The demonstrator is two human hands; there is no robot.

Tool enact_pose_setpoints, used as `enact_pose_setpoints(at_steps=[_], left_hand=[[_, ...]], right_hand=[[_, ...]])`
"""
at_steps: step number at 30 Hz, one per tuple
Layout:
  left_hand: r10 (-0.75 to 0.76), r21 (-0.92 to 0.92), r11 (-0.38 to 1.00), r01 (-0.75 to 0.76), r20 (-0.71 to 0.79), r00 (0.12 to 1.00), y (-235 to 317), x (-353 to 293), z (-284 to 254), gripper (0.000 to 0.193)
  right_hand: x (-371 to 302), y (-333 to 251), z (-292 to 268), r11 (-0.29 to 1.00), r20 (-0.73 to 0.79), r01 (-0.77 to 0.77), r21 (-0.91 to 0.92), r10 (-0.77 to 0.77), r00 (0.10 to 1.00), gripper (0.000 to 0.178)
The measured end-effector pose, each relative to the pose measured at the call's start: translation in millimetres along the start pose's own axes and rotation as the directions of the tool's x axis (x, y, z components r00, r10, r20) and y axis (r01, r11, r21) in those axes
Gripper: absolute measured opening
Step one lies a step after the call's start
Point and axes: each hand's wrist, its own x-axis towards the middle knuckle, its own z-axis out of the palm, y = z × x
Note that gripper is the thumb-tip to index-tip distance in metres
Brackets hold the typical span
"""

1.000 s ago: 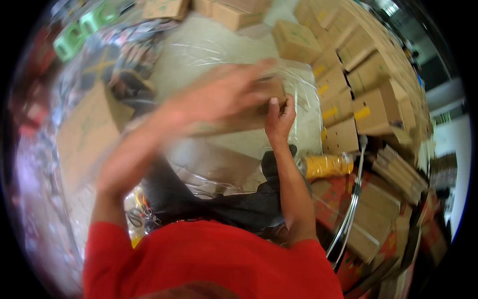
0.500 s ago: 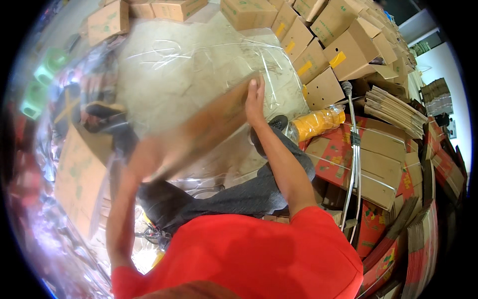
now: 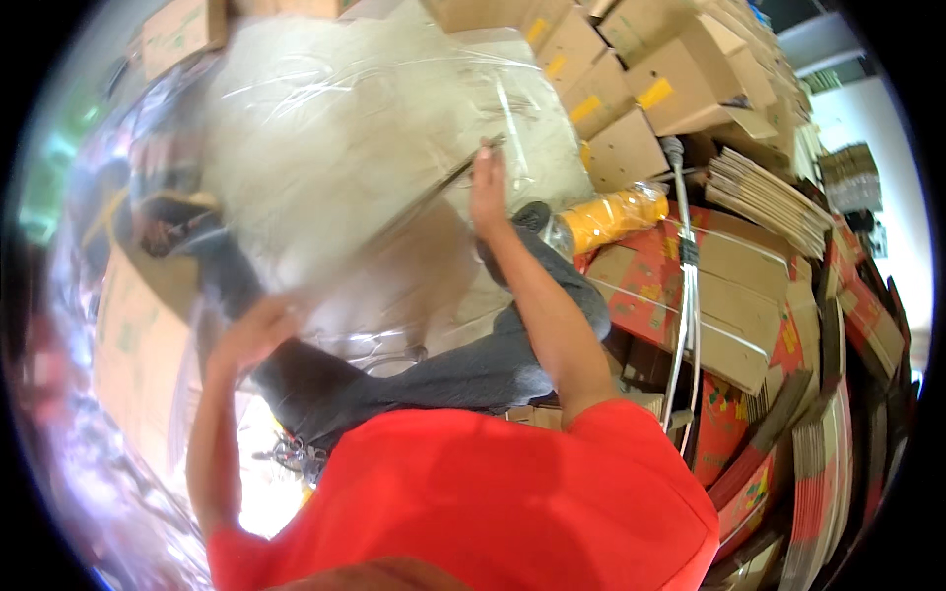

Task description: The person sits on the floor and repeatedly folds flat cardboard sheets into small boxes. They use a handheld tape dispenser to seal the box seams and place the finished boxes into a pile nearby.

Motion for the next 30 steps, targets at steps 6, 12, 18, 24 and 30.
enact_pose_setpoints(at_steps=[6,12,18,24,30], left_hand=[[-0.008,-0.183,0.983,-0.017,-0.132,0.991,-15,-38,8,0.077],[0.187,0.338,0.938,-0.075,-0.311,0.932,-22,-30,-16,0.040],[0.295,0.577,0.813,-0.073,-0.301,0.907,7,-52,10,0.024],[0.436,0.761,0.648,-0.027,-0.341,0.833,29,-7,-38,0.018],[0.425,0.683,0.689,0.244,-0.653,0.627,8,-20,-36,0.020]], right_hand=[[-3,31,0,0.909,0.046,0.196,-0.369,-0.193,0.980,0.065],[-5,-4,-13,0.958,0.040,-0.071,-0.277,0.085,0.996,0.068],[-39,-56,10,0.814,0.121,-0.556,-0.166,0.577,0.808,0.066],[-5,-118,-38,0.843,0.161,-0.176,-0.508,0.293,0.942,0.044],[3,-119,-2,0.705,0.577,0.139,-0.695,0.432,0.693,0.046]])
